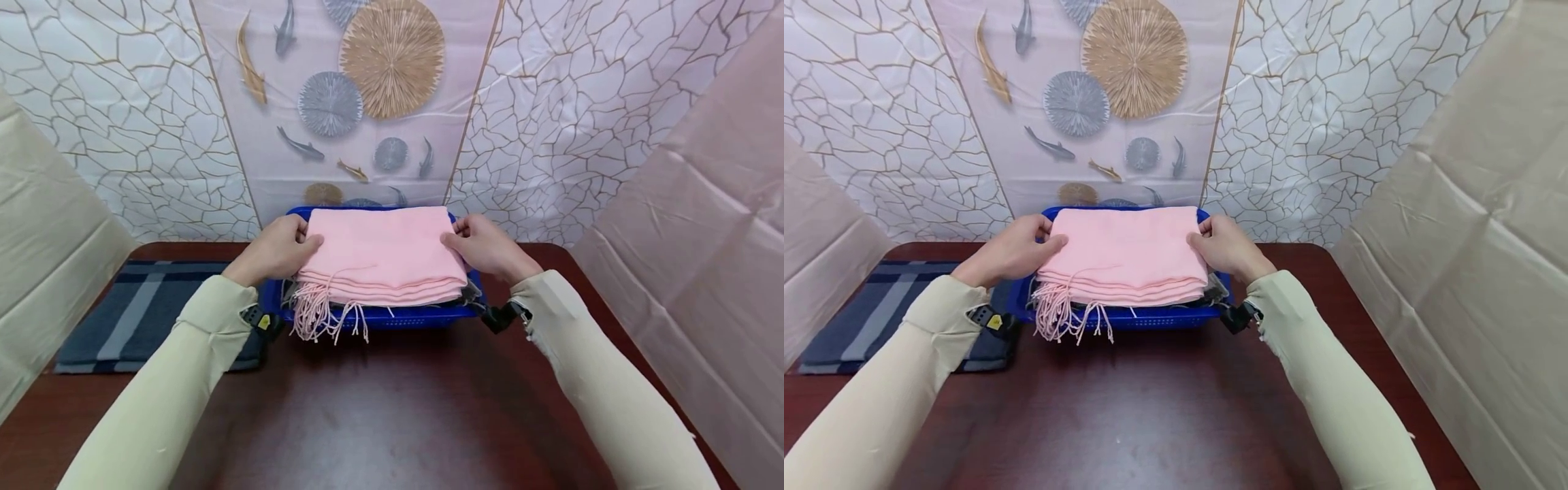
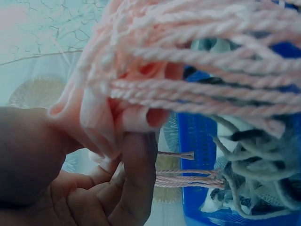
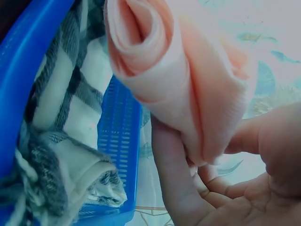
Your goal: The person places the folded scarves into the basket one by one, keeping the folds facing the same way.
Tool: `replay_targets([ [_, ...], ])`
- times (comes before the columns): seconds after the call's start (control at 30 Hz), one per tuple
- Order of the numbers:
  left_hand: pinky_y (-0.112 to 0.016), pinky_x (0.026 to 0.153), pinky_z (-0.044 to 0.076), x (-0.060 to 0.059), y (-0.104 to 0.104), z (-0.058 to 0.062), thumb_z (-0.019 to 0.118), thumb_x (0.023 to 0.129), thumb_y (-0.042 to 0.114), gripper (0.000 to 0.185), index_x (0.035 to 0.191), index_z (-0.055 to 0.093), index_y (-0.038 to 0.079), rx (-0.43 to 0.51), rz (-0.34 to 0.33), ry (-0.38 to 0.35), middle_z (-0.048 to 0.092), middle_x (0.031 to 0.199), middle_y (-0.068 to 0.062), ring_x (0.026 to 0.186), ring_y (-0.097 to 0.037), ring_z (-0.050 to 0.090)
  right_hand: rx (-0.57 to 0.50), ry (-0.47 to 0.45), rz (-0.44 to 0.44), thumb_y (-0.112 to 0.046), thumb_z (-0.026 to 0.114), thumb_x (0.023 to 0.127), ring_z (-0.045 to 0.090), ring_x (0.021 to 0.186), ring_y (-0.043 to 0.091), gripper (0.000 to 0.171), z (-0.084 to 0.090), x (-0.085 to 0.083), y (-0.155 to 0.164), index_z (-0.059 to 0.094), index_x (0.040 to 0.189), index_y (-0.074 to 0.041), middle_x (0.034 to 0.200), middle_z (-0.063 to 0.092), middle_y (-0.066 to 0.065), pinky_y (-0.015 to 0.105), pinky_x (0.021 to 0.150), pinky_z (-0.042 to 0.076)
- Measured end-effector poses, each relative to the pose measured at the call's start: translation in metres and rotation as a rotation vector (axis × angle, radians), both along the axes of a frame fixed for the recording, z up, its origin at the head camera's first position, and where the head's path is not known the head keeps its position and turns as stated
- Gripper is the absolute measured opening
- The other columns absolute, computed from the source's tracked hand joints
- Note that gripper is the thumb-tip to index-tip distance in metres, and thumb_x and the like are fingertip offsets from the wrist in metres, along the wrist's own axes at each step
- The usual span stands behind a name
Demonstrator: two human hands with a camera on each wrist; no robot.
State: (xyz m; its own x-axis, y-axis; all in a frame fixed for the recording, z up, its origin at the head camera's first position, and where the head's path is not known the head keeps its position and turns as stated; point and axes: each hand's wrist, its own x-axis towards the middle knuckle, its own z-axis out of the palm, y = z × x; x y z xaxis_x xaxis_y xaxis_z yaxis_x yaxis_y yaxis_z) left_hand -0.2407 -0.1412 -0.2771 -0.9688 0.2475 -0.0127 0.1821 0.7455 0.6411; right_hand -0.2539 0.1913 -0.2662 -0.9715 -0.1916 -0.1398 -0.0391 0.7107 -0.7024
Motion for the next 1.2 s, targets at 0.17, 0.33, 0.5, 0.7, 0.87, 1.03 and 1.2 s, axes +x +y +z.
replay_targets([
  [0.17,-0.031,0.059,0.041,-0.01,0.003,-0.002,0.05,0.105,0.026,0.032,0.079,0.046,0.008,-0.042,0.021,0.016,0.042,0.068,-0.001,0.059,-0.017,0.046,0.018,-0.006,0.001,-0.027,0.05,0.107,0.064,0.069,0.012,0.034,-0.002,-0.01,-0.003,0.061,0.119,0.002,0.098,0.066,0.013,0.03,0.067,0.057],
  [0.33,-0.031,0.059,0.042,-0.019,0.003,-0.001,0.05,0.105,0.025,0.031,0.079,0.047,0.007,-0.078,0.027,0.0,0.046,0.071,-0.004,0.06,-0.018,0.049,0.021,-0.037,-0.006,-0.026,0.049,0.107,0.067,0.071,0.012,0.032,-0.001,-0.018,-0.009,0.061,0.116,0.002,0.096,0.067,0.011,0.034,0.072,0.061],
  [0.5,-0.03,0.057,0.04,-0.027,0.003,-0.006,0.05,0.105,0.025,0.034,0.075,0.045,0.009,-0.11,0.022,-0.025,0.045,0.069,-0.003,0.058,-0.016,0.047,0.024,-0.061,-0.007,-0.024,0.049,0.107,0.067,0.068,0.012,0.03,-0.006,-0.025,-0.014,0.064,0.106,0.002,0.083,0.066,0.006,0.032,0.07,0.06],
  [0.7,-0.026,0.052,0.039,-0.036,0.003,-0.017,0.05,0.106,0.023,0.041,0.067,0.043,0.012,-0.141,-0.006,-0.085,0.046,0.055,0.002,0.048,-0.011,0.047,0.027,-0.076,-0.001,-0.019,0.05,0.106,0.059,0.056,0.008,0.032,-0.022,-0.031,-0.017,0.061,0.082,-0.003,0.066,0.056,-0.002,0.026,0.058,0.055],
  [0.87,-0.026,0.054,0.04,-0.04,0.007,-0.023,0.049,0.105,0.021,0.037,0.07,0.046,0.011,-0.183,-0.019,-0.091,0.05,0.058,0.0,0.049,-0.011,0.051,0.094,-0.03,0.006,-0.018,0.051,0.105,0.043,0.047,0.006,0.041,-0.032,-0.037,-0.018,0.048,0.065,-0.01,0.055,0.043,-0.006,0.022,0.048,0.038],
  [1.03,-0.027,0.054,0.037,-0.045,0.013,-0.026,0.048,0.104,0.02,0.043,0.062,0.04,0.013,-0.19,0.01,-0.065,0.038,0.054,0.003,0.049,-0.012,0.041,0.176,0.001,-0.014,-0.018,0.049,0.104,0.037,0.045,0.008,0.045,-0.036,-0.042,-0.02,0.04,0.06,-0.013,0.052,0.037,-0.006,0.024,0.048,0.032],
  [1.2,-0.027,0.055,0.037,-0.047,0.015,-0.032,0.048,0.104,0.021,0.041,0.065,0.04,0.012,-0.204,0.031,-0.087,0.037,0.059,0.001,0.052,-0.013,0.041,0.26,0.036,-0.015,-0.017,0.048,0.102,0.04,0.048,0.011,0.045,-0.039,-0.045,-0.022,0.039,0.058,-0.013,0.052,0.036,-0.005,0.025,0.049,0.033],
])
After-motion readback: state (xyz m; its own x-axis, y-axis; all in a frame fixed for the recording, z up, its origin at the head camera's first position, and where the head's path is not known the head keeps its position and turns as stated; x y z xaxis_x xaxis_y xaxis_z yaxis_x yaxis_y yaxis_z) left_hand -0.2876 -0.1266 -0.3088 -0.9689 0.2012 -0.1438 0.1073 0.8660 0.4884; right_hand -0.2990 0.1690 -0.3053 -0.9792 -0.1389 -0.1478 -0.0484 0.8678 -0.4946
